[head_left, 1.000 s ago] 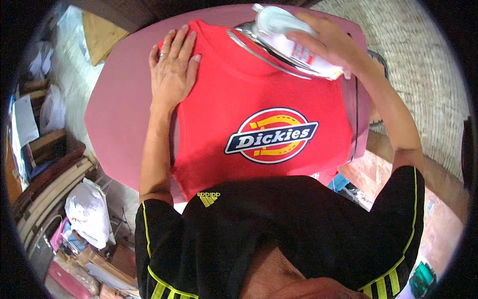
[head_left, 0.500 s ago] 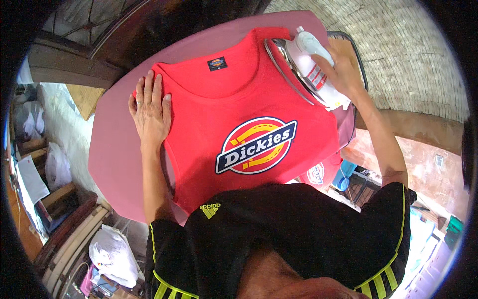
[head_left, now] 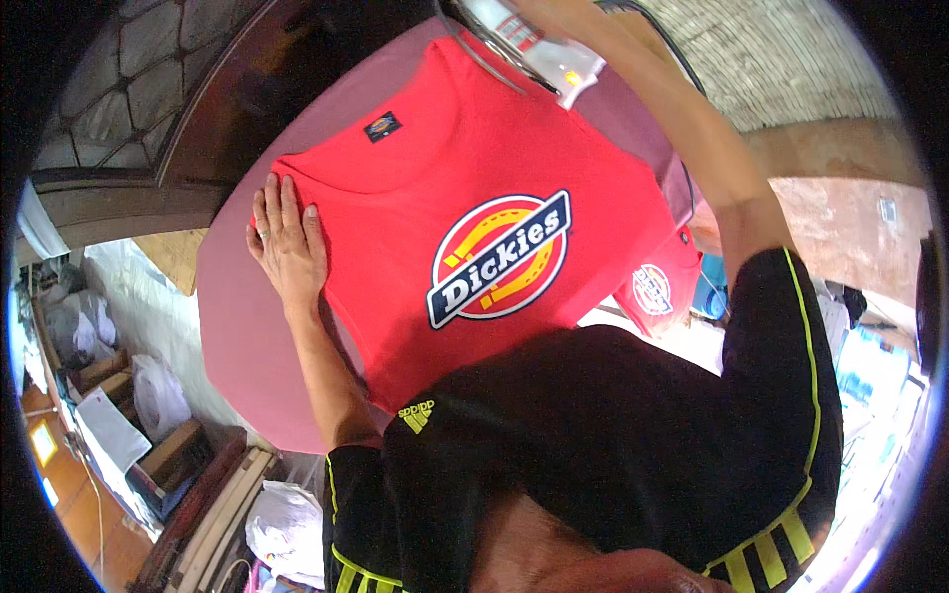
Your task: The person irons a red Dickies t-shirt on a pink ironing board. They repeatedly smooth the fabric with their hands and pass a white iron over the front, sleeves, and collar areas to remove wrinkles.
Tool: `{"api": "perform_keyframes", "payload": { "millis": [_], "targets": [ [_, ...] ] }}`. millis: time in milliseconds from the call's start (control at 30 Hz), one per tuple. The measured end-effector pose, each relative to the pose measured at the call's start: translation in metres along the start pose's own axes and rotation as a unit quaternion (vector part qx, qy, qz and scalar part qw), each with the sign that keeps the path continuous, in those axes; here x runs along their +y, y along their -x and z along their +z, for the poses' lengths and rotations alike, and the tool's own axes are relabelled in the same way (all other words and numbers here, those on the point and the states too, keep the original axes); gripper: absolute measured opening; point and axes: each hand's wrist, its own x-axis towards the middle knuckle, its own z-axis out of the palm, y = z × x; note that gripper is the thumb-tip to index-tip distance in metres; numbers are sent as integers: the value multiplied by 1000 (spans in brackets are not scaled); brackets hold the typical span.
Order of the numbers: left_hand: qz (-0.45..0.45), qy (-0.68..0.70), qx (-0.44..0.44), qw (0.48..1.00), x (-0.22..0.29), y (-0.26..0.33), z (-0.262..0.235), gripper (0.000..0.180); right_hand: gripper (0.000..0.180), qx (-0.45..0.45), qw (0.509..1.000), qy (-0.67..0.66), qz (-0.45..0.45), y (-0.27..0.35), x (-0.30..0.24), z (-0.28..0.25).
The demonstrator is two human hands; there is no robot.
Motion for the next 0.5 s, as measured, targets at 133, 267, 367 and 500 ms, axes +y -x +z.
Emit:
{"api": "perform_keyframes", "payload": {
  "millis": [133,267,367,500],
  "targets": [
    [15,4,17,1000,-3,2,4,51,75,-55,996,54,37,3,-14,-17],
    [37,4,34,999,-5,-4,12,52,65,-91,993,63,-39,29,2,-33],
    [46,0,48,998,-15,4,17,52,51,-98,989,68,-84,83,-3,-42],
    [54,-19,56,997,-25,1,21,52,45,-28,992,9,-123,163,29,-40]
  ]
}}
